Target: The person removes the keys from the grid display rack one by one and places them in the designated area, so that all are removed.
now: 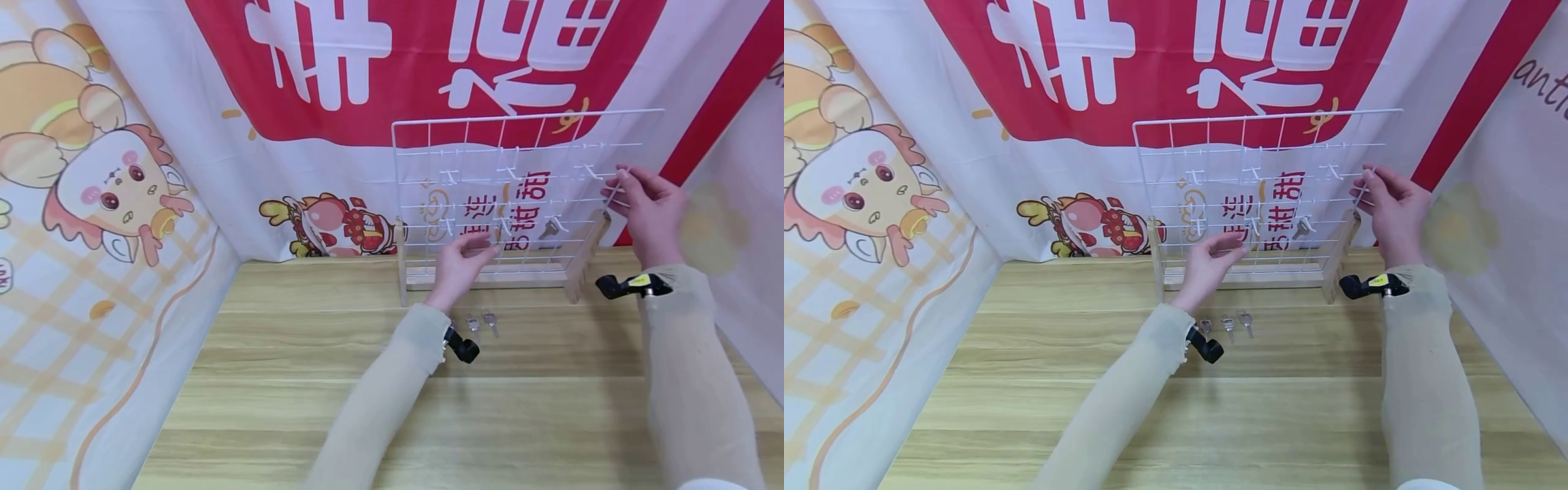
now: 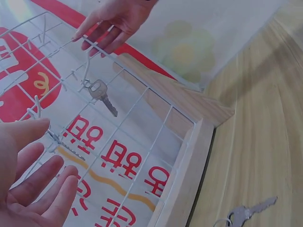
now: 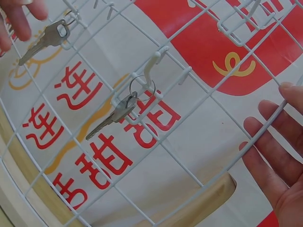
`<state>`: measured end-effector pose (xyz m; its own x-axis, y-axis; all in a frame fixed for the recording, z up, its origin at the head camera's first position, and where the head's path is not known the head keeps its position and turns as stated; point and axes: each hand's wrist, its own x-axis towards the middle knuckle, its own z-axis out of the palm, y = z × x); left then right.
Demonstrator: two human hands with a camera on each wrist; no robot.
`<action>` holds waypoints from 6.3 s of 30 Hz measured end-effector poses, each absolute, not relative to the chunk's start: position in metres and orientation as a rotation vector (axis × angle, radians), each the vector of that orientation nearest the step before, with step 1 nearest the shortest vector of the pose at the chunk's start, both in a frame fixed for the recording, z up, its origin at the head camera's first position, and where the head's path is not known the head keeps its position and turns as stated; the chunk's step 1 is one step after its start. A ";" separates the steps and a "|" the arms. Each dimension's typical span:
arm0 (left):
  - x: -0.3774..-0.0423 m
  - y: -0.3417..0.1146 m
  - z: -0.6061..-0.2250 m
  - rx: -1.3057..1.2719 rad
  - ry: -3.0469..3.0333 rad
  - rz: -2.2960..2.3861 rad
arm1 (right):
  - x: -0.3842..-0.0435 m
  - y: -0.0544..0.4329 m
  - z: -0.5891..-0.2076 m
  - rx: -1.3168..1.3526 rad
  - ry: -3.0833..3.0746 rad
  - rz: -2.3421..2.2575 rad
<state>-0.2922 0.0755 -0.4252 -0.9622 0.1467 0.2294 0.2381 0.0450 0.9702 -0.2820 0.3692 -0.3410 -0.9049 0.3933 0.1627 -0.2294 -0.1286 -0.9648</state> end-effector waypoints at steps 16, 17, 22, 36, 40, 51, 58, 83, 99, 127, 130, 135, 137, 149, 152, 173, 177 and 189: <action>-0.310 0.088 -0.422 -0.380 -2.228 -2.003 | -0.284 0.371 -0.342 -0.151 -1.786 2.073; -0.310 0.089 -0.422 -0.383 -2.225 -2.006 | -0.284 0.371 -0.343 -0.150 -1.787 2.073; -0.310 0.093 -0.421 -0.404 -2.192 -2.048 | -0.284 0.372 -0.343 -0.153 -1.792 2.071; -0.310 0.100 -0.412 -0.352 -2.216 -1.936 | -0.283 0.374 -0.345 -0.151 -1.799 2.062; -0.311 0.100 -0.410 -0.348 -2.227 -1.875 | -0.283 0.374 -0.346 -0.147 -1.795 2.059; -0.303 0.100 -0.405 -0.362 -2.171 -1.946 | -0.284 0.373 -0.344 -0.144 -1.788 2.059; -0.295 0.099 -0.404 -0.373 -2.137 -2.018 | -0.285 0.375 -0.345 -0.171 -1.771 2.075; -0.273 0.089 -0.394 -0.440 -1.990 -2.245 | -0.282 0.373 -0.345 -0.168 -1.799 2.063; -0.263 0.048 -0.426 -0.424 -2.058 -2.171 | -0.287 0.376 -0.348 -0.182 -1.776 2.076; -0.251 -0.036 -0.484 -0.242 -2.190 -2.098 | -0.285 0.374 -0.346 -0.170 -1.773 2.073; -0.249 -0.041 -0.487 -0.224 -2.228 -2.083 | -0.284 0.374 -0.345 -0.176 -1.772 2.081; -0.244 -0.050 -0.495 -0.177 -2.282 -2.093 | -0.285 0.374 -0.345 -0.191 -1.771 2.083; -0.241 -0.054 -0.498 -0.147 -2.304 -2.092 | -0.285 0.374 -0.346 -0.195 -1.772 2.079; -0.236 -0.066 -0.517 -0.070 -2.413 -2.100 | -0.286 0.375 -0.346 -0.171 -1.757 2.096; -0.237 -0.066 -0.519 -0.046 -2.439 -2.081 | -0.285 0.375 -0.345 -0.173 -1.758 2.097; -0.243 -0.066 -0.517 -0.063 -2.752 -1.612 | -0.285 0.374 -0.346 -0.164 -1.766 2.076; -0.245 -0.067 -0.517 -0.068 -2.778 -1.553 | -0.285 0.374 -0.347 -0.165 -1.764 2.066; -0.250 -0.068 -0.522 -0.067 -2.794 -1.537 | -0.285 0.374 -0.347 -0.161 -1.773 2.064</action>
